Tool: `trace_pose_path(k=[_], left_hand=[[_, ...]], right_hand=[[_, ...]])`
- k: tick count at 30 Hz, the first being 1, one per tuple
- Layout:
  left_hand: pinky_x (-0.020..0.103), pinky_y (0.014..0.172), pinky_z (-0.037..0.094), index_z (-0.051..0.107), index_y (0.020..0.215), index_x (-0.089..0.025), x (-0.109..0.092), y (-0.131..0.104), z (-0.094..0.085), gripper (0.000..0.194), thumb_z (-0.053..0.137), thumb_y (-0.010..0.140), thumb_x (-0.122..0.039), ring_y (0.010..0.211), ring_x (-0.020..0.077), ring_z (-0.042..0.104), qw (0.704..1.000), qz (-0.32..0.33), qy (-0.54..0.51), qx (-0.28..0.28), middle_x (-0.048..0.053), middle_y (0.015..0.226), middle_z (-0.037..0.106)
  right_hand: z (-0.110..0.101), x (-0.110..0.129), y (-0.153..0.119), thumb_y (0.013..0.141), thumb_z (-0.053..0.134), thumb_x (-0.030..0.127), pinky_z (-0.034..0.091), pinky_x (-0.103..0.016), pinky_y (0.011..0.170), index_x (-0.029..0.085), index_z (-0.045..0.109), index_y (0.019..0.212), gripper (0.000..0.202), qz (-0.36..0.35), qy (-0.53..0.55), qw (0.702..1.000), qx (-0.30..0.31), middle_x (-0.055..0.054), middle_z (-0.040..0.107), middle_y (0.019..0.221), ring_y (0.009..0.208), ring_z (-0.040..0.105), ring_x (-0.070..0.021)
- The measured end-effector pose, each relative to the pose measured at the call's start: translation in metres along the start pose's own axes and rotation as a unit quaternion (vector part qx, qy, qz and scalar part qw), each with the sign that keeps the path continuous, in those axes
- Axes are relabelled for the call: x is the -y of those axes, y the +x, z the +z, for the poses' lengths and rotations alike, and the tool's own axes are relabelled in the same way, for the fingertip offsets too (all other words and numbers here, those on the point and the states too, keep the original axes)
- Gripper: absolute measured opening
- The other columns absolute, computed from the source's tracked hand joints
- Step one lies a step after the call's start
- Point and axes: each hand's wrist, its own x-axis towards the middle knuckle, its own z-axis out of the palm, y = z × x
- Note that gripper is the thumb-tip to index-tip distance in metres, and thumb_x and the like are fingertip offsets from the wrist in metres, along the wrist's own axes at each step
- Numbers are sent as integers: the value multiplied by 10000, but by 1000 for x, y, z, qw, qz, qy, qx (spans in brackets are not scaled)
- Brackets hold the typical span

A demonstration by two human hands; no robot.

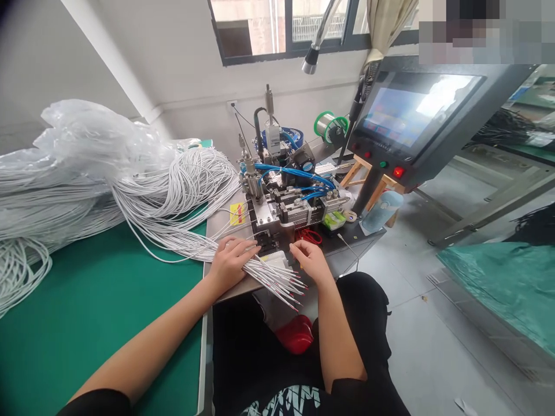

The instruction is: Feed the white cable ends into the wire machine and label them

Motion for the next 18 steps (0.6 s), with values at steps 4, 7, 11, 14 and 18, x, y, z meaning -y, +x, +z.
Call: trace_pose_path(k=[4, 7, 11, 14, 18], left_hand=[[390, 997, 341, 658, 1134, -244, 0, 0, -2, 377, 459, 874, -56, 861, 146, 653, 999, 27, -16, -11, 13, 1009, 727], [378, 956, 345, 644, 1157, -229, -1, 0, -4, 342, 449, 912, -93, 785, 138, 642, 999, 36, -8, -10, 17, 946, 729], [373, 946, 333, 619, 1194, -213, -1, 0, -5, 376, 422, 913, -60, 772, 130, 639, 999, 52, -10, -10, 18, 912, 725], [364, 942, 326, 599, 1228, -220, -2, 1, -6, 399, 430, 910, -50, 765, 119, 641, 998, 58, -8, -6, 5, 888, 722], [358, 939, 321, 594, 1232, -245, -3, 0, -8, 353, 492, 922, -111, 751, 116, 640, 999, 53, -7, -7, -14, 861, 718]], right_hand=[[-13, 26, -21, 881, 553, 485, 391, -251, 580, 171, 615, 760, 342, -41, -32, 996, 67, -12, 566, 680, 632, 504, -136], [-16, 40, -31, 863, 591, 469, 377, -248, 561, 169, 637, 792, 312, -73, -58, 990, 110, -20, 585, 710, 610, 481, -127], [-11, 48, -35, 819, 658, 449, 356, -251, 534, 181, 652, 800, 269, -88, -109, 987, 82, -16, 593, 702, 580, 447, -124], [-4, 48, -31, 844, 623, 441, 353, -258, 523, 186, 647, 775, 266, -89, -119, 988, 33, -20, 590, 679, 562, 441, -126], [2, 45, -22, 862, 587, 434, 380, -260, 527, 186, 642, 799, 262, -84, -83, 993, -14, -27, 609, 698, 567, 480, -132]])
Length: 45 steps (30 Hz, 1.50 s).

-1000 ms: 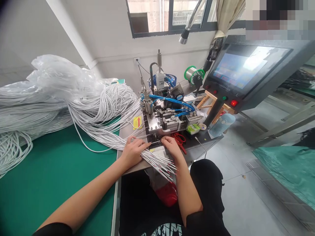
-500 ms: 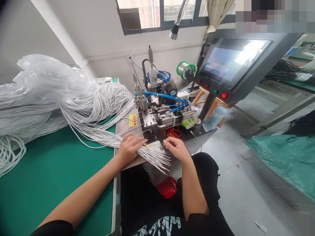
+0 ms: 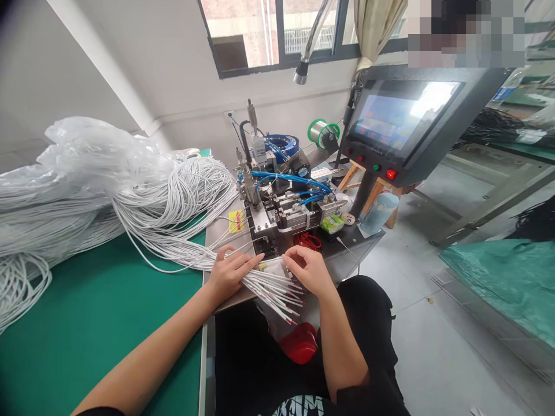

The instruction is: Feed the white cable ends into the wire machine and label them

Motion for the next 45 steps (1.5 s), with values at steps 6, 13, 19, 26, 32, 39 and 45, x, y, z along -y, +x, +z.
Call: trace_pose_path(k=[6, 13, 19, 26, 32, 39, 45], left_hand=[[347, 857, 324, 658, 960, -228, -3, -1, 1, 146, 518, 936, -193, 740, 138, 618, 998, -38, -11, -47, -18, 777, 693], [355, 835, 309, 621, 835, -213, -3, -1, 8, 156, 501, 903, -142, 733, 161, 582, 997, -45, 1, -56, -12, 698, 644], [354, 825, 306, 636, 819, -224, -2, 1, 9, 197, 479, 856, -110, 773, 170, 572, 998, -56, 2, -33, -2, 691, 634], [363, 849, 308, 657, 1055, -255, -2, 2, 10, 404, 458, 788, -28, 794, 172, 583, 998, -54, -8, -15, 6, 750, 660], [384, 849, 314, 662, 1099, -274, -2, 2, 11, 441, 502, 756, -49, 804, 192, 574, 998, -60, 10, -1, 23, 801, 659], [409, 852, 315, 655, 1138, -259, -2, 2, 11, 478, 540, 716, -65, 853, 218, 571, 996, -86, 14, 34, 45, 857, 666], [412, 852, 315, 679, 1096, -251, -2, 3, 10, 420, 577, 718, -98, 840, 216, 566, 994, -95, 19, 42, 44, 830, 662]], right_hand=[[12, -8, 15, 833, 614, 452, 401, -250, 531, 179, 649, 797, 277, 14, 66, 998, -1, -14, 608, 689, 579, 504, -127], [34, -13, 30, 818, 626, 500, 435, -263, 578, 175, 660, 800, 327, 11, 139, 990, -25, -27, 655, 715, 618, 551, -144], [29, -15, 33, 832, 623, 486, 467, -278, 631, 172, 705, 832, 325, 6, 161, 986, 36, -50, 700, 753, 680, 614, -170], [19, -25, 40, 825, 590, 323, 413, -245, 556, 171, 657, 795, 168, -6, 60, 997, 47, -8, 640, 684, 584, 540, -128], [22, -30, 46, 803, 560, 226, 355, -237, 549, 180, 618, 750, 91, -62, -58, 996, 15, 8, 598, 668, 598, 485, -125], [24, -36, 51, 835, 512, 288, 351, -250, 595, 185, 549, 698, 176, -42, -26, 999, 18, 16, 525, 654, 624, 458, -132], [28, -55, 59, 786, 545, 383, 348, -251, 589, 187, 521, 631, 251, 25, 67, 996, 59, 31, 479, 597, 590, 438, -125]])
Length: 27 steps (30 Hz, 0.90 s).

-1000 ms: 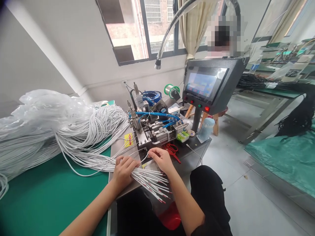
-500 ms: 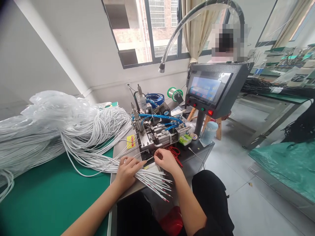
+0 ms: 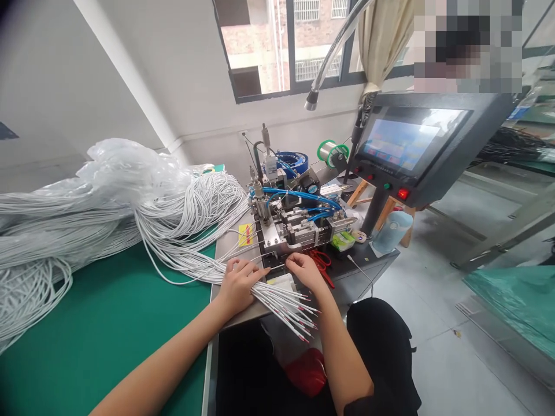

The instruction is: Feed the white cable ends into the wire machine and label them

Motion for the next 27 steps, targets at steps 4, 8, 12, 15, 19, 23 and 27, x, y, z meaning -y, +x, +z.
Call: trace_pose_path(k=[4, 8, 12, 15, 19, 23, 27], left_hand=[[423, 877, 314, 686, 1078, -241, 1, 0, -1, 368, 579, 748, -117, 841, 213, 572, 1000, 8, -1, 0, 40, 835, 672], [427, 872, 318, 689, 1060, -239, 2, -1, -1, 326, 583, 771, -133, 850, 218, 580, 1000, 9, -1, -2, 35, 819, 678], [428, 871, 322, 691, 1011, -237, 3, -3, 1, 279, 587, 776, -128, 850, 215, 587, 1000, 3, -5, -17, 22, 801, 685], [436, 896, 320, 687, 976, -234, 3, -3, 2, 245, 589, 783, -119, 890, 215, 601, 999, -4, -9, -30, 11, 869, 712], [453, 949, 320, 661, 1086, -219, 0, -1, 0, 292, 589, 812, -145, 1037, 246, 593, 999, -29, 3, -33, 34, 1140, 693], [451, 967, 320, 629, 1164, -208, -1, 1, -2, 334, 572, 840, -155, 1089, 250, 587, 999, -26, 5, -31, 62, 1240, 649], [426, 948, 314, 623, 1166, -226, 1, -1, -3, 364, 520, 848, -85, 976, 202, 634, 998, 38, -8, -44, 44, 1105, 698]], right_hand=[[7, -11, 3, 736, 570, 376, 308, -242, 546, 182, 512, 581, 255, 44, 86, 995, -7, 34, 447, 569, 555, 392, -108], [13, -14, 1, 705, 610, 381, 267, -240, 512, 183, 503, 572, 262, 74, 153, 985, -24, 45, 413, 559, 522, 346, -92], [9, -13, -5, 729, 645, 480, 271, -244, 511, 179, 520, 598, 352, 78, 126, 989, -22, 43, 419, 568, 529, 356, -95], [-1, -12, -14, 771, 626, 545, 316, -249, 539, 167, 584, 677, 392, 65, 67, 995, -34, 22, 492, 607, 567, 417, -111], [-24, -4, -35, 849, 535, 588, 377, -260, 575, 151, 657, 738, 467, 69, 17, 997, 14, -14, 575, 630, 597, 493, -131], [-48, 12, -59, 844, 602, 529, 415, -262, 625, 146, 690, 781, 398, 61, 14, 988, 139, -34, 630, 700, 664, 552, -149], [-55, 26, -71, 809, 673, 472, 410, -255, 596, 152, 704, 815, 322, 43, -16, 983, 177, -33, 638, 732, 667, 540, -149]])
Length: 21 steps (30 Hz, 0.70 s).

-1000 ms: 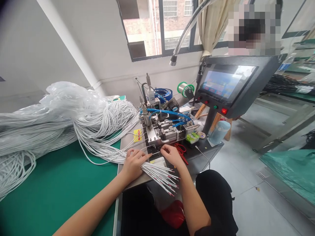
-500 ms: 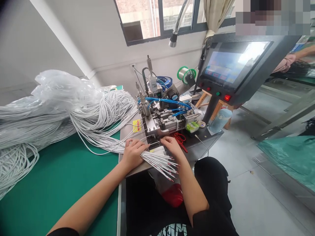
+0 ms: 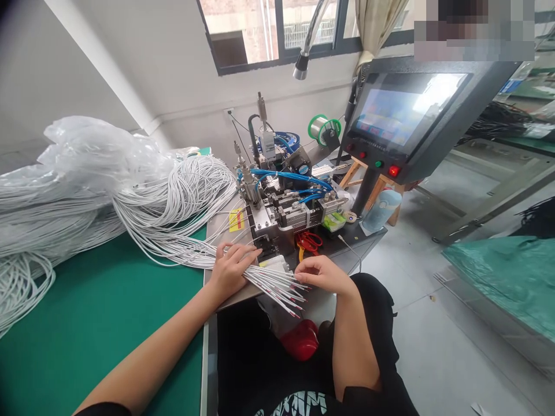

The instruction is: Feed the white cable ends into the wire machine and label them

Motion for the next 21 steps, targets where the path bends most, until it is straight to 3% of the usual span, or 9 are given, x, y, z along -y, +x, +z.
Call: trace_pose_path(k=[5, 8, 12, 16, 21], left_hand=[[361, 893, 330, 597, 1187, -208, 0, 1, -6, 387, 444, 885, -20, 788, 120, 641, 995, 97, -7, -24, 14, 970, 720], [328, 864, 335, 579, 1208, -211, -2, 2, -11, 322, 490, 924, -88, 733, 95, 628, 992, 123, -6, -30, -15, 897, 720], [316, 829, 333, 593, 1166, -219, -2, 1, -11, 275, 467, 945, -116, 679, 89, 608, 993, 115, -6, -36, -28, 832, 711], [332, 823, 327, 616, 1095, -211, -1, 0, -8, 294, 420, 914, -86, 707, 109, 600, 995, 99, -8, -31, -7, 845, 705], [367, 804, 303, 626, 1108, -221, -1, -2, -5, 310, 488, 850, -117, 760, 160, 590, 998, 51, 8, -22, 6, 824, 691]], right_hand=[[6, 5, 8, 827, 653, 455, 411, -262, 610, 161, 676, 780, 298, -19, -5, 994, -108, -29, 621, 729, 666, 531, -148], [13, 4, 21, 825, 650, 467, 409, -263, 600, 171, 652, 784, 299, -13, 37, 984, -171, -15, 595, 718, 646, 515, -141], [25, 0, 42, 817, 651, 488, 363, -254, 550, 182, 606, 730, 322, -42, 96, 966, -237, 7, 531, 665, 586, 447, -119], [35, -2, 56, 828, 628, 497, 340, -251, 528, 188, 568, 684, 346, -72, 129, 958, -245, 14, 497, 642, 554, 405, -109], [33, 1, 62, 835, 600, 453, 381, -265, 580, 183, 585, 699, 302, -57, 45, 962, -262, -6, 539, 654, 603, 461, -134]])
